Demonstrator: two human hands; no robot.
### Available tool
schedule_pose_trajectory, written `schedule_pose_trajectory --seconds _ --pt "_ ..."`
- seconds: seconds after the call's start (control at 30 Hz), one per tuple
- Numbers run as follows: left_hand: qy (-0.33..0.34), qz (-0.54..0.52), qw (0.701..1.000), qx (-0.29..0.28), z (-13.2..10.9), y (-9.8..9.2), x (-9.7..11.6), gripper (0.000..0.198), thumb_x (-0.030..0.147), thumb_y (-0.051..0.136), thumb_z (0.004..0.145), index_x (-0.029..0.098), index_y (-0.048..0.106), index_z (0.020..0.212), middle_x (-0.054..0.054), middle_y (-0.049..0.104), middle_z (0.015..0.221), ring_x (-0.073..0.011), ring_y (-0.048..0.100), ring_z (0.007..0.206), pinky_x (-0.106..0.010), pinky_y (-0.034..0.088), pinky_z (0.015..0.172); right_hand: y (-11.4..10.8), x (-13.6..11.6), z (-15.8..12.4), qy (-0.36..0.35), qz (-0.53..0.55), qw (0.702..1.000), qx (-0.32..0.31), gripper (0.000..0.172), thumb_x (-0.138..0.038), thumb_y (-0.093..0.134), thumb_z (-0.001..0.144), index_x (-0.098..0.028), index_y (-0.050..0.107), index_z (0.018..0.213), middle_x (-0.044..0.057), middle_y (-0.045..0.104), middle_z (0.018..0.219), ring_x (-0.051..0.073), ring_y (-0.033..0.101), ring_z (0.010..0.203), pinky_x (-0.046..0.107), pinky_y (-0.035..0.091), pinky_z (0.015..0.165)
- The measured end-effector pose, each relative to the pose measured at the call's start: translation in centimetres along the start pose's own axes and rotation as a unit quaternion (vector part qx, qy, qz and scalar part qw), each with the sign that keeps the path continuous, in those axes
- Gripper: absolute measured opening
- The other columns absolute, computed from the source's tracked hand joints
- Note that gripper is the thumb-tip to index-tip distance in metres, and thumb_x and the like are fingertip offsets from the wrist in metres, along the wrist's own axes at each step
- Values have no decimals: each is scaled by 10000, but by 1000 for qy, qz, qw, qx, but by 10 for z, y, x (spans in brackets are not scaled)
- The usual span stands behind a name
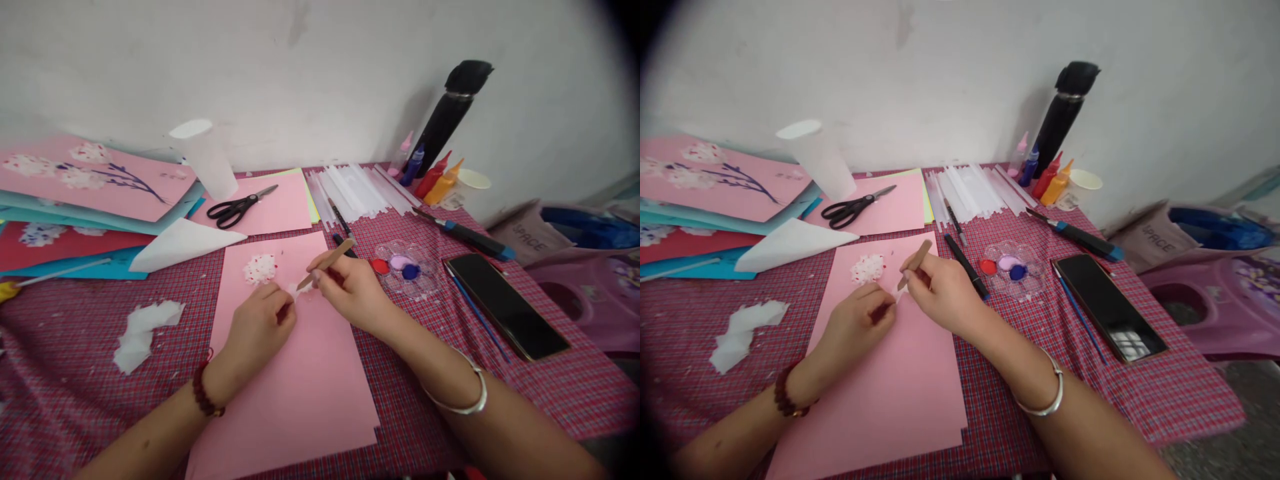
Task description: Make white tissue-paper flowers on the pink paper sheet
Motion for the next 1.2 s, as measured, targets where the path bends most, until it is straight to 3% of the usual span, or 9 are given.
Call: schedule_pose_trajectory --seconds 0.2,0.63,0.83,0.97,1.2 --pt "21 -3 1000 11 -1 4 2 180 152 488 836 174 587 686 -20 554 703 -150 529 688 -254 424 597 8 -6 -2 -9 -27 998 -50 149 -167 482 854 -188 614 921 26 666 829 140 608 701 255 446 642" --pt "24 10 1000 0 0 7 3 186 175 488 866 179 646 767 -34 614 750 -166 569 733 -282 459 663 5 -6 0 -3 -123 990 -70 174 -206 431 884 -177 600 914 53 672 827 176 635 732 278 452 678" --pt "-53 -52 997 31 -3 0 -3 173 170 515 815 194 606 961 -13 657 780 -156 596 684 -285 460 641 4 -8 1 -22 -139 987 -76 154 -188 418 889 -181 571 907 68 674 899 191 640 818 296 460 736" --pt "-90 -57 994 1 -2 -1 -4 94 156 489 808 192 550 870 15 596 691 -141 557 617 -269 428 590 4 -10 0 -23 -148 986 -78 149 -189 416 894 -180 565 895 72 680 901 196 648 816 300 463 735" --pt "-48 -1 999 -15 -2 2 2 67 137 482 796 189 515 769 -5 552 725 -163 526 685 -277 395 588 4 -13 1 -13 -178 980 -83 165 -198 411 901 -162 572 908 83 686 882 204 652 790 306 459 710"
Point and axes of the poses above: each hand's wrist, its own z-axis towards the middle knuckle, its own y-axis out of the palm, x = y × z, the point moved 3 cm from there along z, towards the middle knuckle
